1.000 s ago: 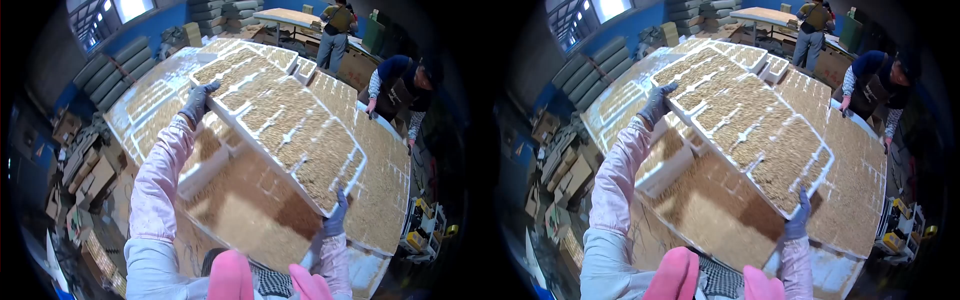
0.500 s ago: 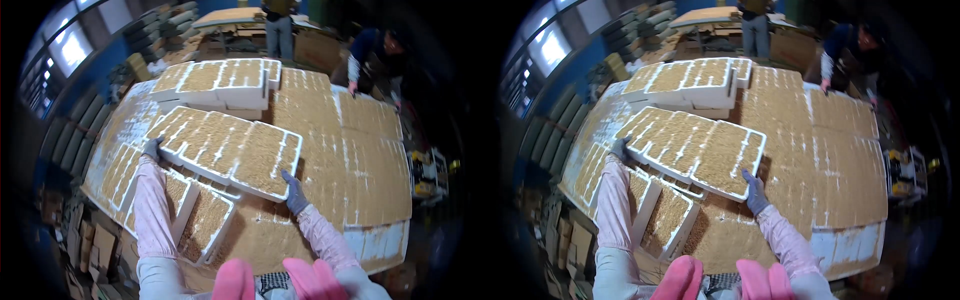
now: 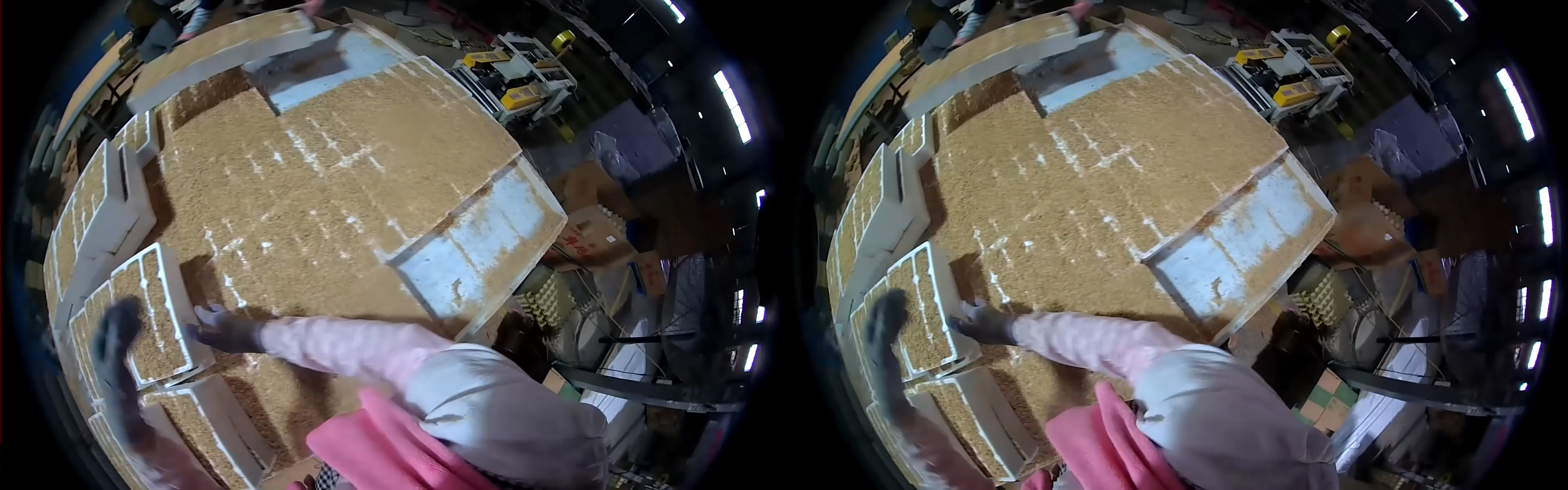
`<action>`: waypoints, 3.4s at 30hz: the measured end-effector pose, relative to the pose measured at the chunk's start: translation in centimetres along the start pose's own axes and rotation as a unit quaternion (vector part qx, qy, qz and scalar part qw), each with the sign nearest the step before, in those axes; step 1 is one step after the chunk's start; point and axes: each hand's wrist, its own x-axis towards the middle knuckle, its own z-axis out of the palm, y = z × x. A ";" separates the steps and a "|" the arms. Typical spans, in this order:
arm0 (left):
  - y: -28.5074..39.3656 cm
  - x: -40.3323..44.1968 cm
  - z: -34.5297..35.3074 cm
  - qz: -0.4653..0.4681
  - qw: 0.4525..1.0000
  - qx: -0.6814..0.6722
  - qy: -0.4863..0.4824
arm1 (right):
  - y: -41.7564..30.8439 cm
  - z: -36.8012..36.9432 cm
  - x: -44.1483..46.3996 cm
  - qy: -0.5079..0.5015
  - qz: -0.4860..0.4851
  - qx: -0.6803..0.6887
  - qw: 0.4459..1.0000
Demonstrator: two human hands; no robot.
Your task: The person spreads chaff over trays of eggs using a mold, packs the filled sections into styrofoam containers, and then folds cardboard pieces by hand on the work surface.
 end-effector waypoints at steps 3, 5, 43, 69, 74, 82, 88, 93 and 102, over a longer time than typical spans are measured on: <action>1.6 -6.1 13.5 -0.130 0.965 -0.074 -0.215 | 4.2 -11.7 -7.8 0.119 -0.101 -0.080 0.984; -0.1 -8.8 23.7 -0.242 0.910 -0.201 -0.269 | 5.2 -24.4 -14.7 0.290 -0.034 -0.119 0.949; -5.6 -6.4 60.2 -0.228 0.713 -0.599 0.284 | 21.2 -79.7 -33.4 0.046 0.057 -0.098 0.993; -1.9 -6.7 -5.1 -0.082 0.849 -0.450 0.265 | 1.9 -21.4 -16.1 0.164 -0.150 0.160 0.962; -10.7 -4.6 -21.1 -0.163 0.846 -0.408 0.303 | -5.1 -7.4 -6.8 0.094 -0.078 0.255 0.959; -21.0 0.0 -32.3 -0.179 0.855 -0.287 0.392 | -2.0 -0.7 0.5 0.121 -0.333 -0.102 0.930; -25.2 3.8 -38.8 -0.199 0.899 -0.101 0.377 | -4.2 1.2 3.0 0.171 -0.013 0.237 0.956; -24.1 1.0 -40.8 -0.213 0.743 0.537 0.339 | -2.9 0.5 1.9 0.061 -0.008 0.267 0.962; -17.4 1.0 -30.7 -0.422 0.669 0.540 0.288 | -8.2 3.1 1.8 0.116 -0.105 0.217 0.964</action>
